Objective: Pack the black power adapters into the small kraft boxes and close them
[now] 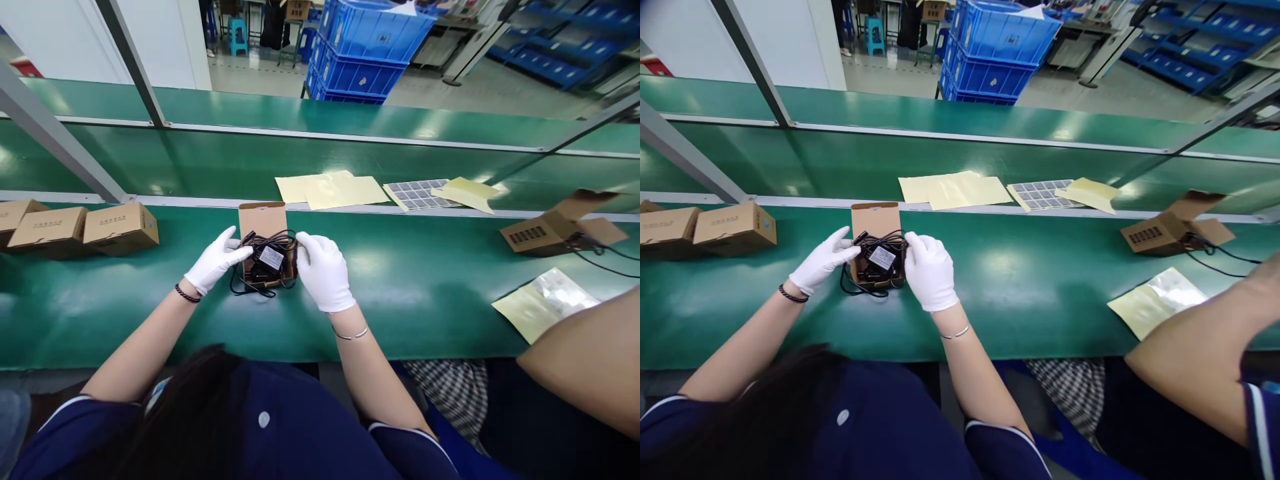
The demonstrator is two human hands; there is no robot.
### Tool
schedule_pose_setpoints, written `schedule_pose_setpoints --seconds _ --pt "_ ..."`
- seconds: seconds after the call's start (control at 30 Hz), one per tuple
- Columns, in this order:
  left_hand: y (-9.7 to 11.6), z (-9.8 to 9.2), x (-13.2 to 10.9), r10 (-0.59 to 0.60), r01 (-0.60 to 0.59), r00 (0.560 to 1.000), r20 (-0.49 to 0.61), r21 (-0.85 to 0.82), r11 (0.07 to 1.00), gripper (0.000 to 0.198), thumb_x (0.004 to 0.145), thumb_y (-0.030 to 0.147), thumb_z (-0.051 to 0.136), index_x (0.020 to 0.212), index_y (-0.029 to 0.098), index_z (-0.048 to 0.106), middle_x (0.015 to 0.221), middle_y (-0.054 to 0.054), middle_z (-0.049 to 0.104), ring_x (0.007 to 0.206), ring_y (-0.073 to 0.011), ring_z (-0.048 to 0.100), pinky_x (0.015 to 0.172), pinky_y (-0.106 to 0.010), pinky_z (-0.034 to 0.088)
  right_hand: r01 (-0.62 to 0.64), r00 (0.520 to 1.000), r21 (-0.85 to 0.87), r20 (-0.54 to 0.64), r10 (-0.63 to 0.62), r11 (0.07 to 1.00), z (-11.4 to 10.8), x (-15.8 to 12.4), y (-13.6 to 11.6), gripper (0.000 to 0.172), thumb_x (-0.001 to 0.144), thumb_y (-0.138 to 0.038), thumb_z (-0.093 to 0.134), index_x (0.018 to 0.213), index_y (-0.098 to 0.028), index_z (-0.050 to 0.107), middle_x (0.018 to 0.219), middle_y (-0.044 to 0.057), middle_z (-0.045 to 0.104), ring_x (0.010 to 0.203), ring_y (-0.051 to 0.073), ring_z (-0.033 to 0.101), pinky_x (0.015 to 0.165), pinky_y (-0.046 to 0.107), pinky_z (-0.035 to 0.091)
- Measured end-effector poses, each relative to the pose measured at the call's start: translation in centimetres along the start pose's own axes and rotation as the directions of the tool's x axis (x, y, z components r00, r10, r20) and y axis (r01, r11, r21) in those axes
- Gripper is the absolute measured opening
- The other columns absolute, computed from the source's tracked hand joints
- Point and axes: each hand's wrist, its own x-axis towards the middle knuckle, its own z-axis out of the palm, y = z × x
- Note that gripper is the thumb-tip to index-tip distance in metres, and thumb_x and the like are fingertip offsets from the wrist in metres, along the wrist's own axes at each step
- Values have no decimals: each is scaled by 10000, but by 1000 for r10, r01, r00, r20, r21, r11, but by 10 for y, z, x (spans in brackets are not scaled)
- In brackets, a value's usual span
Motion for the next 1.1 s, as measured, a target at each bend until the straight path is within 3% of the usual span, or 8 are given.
schedule_pose_setpoints --seconds 0.1,0.27,0.4,0.53,0.63,0.73,0.9,1.1 --pt "10 -16 -12 -9 9 1000 -26 18 1000 1076 751 545 811 1617 121 334 1401 -179 663 1138 -282 682 1025 -460 549 141 990 -10 -12 -141 990 -6 3 -16 320 1029 -303 483 1152 -211 763 1122 124 767 1033 291 653 903 404 517" --pt "19 -15 -25 131 -102 983 -132 207 973 821 767 371 720 1522 142 497 1250 -121 731 824 -176 652 855 -373 578 165 963 18 211 -165 986 -16 13 -24 381 1030 -456 507 1006 -191 780 1020 132 782 1238 366 596 1043 498 477" --pt "26 2 -32 356 -239 921 -158 491 837 529 816 223 597 1340 195 663 956 -33 723 862 -191 663 886 -356 578 271 878 76 389 -279 959 -14 17 -30 422 912 -554 661 1151 -218 751 1149 131 780 1514 494 334 1193 793 140" --pt "34 8 -34 471 -328 878 -89 604 726 350 869 186 549 1159 222 743 1053 -53 727 959 -201 676 929 -346 575 244 901 121 339 -271 962 -4 16 -36 430 774 -484 777 1115 -229 718 1157 132 769 1476 474 407 1185 837 45" --pt "42 2 -32 473 -308 874 -111 627 716 345 935 266 539 1221 210 722 1201 -80 727 1108 -228 681 1022 -369 554 285 946 190 99 -307 939 -3 5 -30 329 755 -302 720 1065 -204 672 1148 148 747 1458 422 472 1241 750 165" --pt "56 -1 -29 364 -300 930 44 660 689 481 938 356 590 1398 223 626 1402 -83 680 1247 -263 656 1068 -385 533 338 940 328 -71 -334 882 -15 -12 -18 329 820 -200 627 1149 -198 613 1207 147 739 1306 309 650 1106 494 518" --pt "84 11 -29 111 -406 896 429 693 597 414 919 372 636 1322 283 673 1131 -13 795 1020 -254 746 862 -326 559 374 909 346 49 -415 860 -52 -28 -3 461 887 -350 750 1318 -253 620 1090 49 794 933 234 777 847 337 619" --pt "80 -3 -52 238 -325 946 222 659 678 279 968 430 548 1097 242 709 974 -9 779 858 -216 719 773 -304 523 165 970 243 134 -202 956 -67 -27 23 464 936 -416 711 1388 -330 655 1117 46 776 927 245 751 771 358 621"
